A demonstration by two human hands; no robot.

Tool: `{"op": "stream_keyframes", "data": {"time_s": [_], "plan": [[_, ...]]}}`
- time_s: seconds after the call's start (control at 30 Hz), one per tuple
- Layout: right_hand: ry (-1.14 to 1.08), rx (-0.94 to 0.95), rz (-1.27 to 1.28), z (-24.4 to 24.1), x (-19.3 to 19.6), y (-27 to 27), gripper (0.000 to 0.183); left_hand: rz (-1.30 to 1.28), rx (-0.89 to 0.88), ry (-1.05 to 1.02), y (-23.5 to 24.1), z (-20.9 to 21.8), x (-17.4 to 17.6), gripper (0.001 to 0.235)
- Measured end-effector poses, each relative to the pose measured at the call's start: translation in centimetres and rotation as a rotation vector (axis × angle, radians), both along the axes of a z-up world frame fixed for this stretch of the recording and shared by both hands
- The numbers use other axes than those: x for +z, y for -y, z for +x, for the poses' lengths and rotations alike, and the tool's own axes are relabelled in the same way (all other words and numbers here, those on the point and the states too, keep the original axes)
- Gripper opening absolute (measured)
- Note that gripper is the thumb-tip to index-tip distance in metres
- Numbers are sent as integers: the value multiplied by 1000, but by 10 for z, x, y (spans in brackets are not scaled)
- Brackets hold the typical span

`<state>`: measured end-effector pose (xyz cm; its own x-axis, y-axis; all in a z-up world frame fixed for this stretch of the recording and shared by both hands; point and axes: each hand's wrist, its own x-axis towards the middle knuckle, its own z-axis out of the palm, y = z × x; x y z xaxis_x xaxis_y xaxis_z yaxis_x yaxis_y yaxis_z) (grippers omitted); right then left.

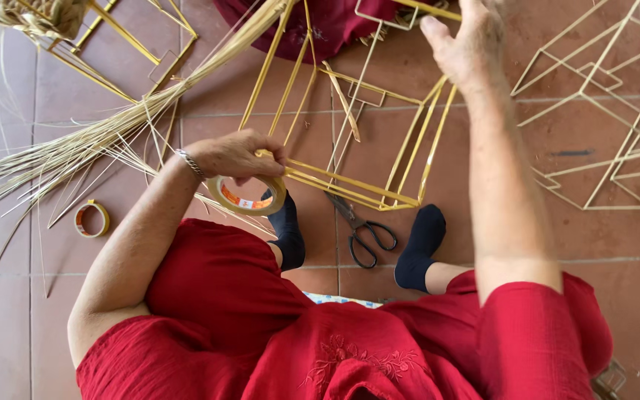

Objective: The person sits on the floor and assembles a rectangular bamboo frame by wrapping joints with yellow tape. They use scissors to cut the tape and repeatedly secure the frame's corners and edges.

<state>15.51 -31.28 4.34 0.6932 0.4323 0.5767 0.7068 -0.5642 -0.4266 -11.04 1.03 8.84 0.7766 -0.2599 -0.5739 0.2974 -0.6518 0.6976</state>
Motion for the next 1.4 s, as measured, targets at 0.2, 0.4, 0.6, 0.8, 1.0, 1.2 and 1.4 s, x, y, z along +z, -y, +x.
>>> {"op": "stream_keyframes", "data": {"time_s": [0.2, 0.4, 0.6, 0.8, 1.0, 1.2, 1.4], "plan": [[-165, -8, -320, 74, -41, 14, 52, -44, 67, 103, 2, 10, -19, 23], [-588, 10, -191, 79, -19, 54, 29, 114, 224, 494, -29, 34, -28, 22], [-1000, 92, 241, 37, 6, 115, 19, 335, 112, 640, -52, 97, -24, 11], [-1161, -40, 638, -22, -41, 149, 12, 187, 218, 1189, -25, 111, -11, 14], [-935, -93, 560, -53, -64, 173, 19, -359, 307, 751, 43, 97, 4, 8], [540, -255, -426, -87, -2, 145, 34, -399, 250, 641, 118, 104, -1, 11], [-381, 202, 143, -110, 31, 95, 16, -315, 132, 857, 139, 119, -18, 12]]}}
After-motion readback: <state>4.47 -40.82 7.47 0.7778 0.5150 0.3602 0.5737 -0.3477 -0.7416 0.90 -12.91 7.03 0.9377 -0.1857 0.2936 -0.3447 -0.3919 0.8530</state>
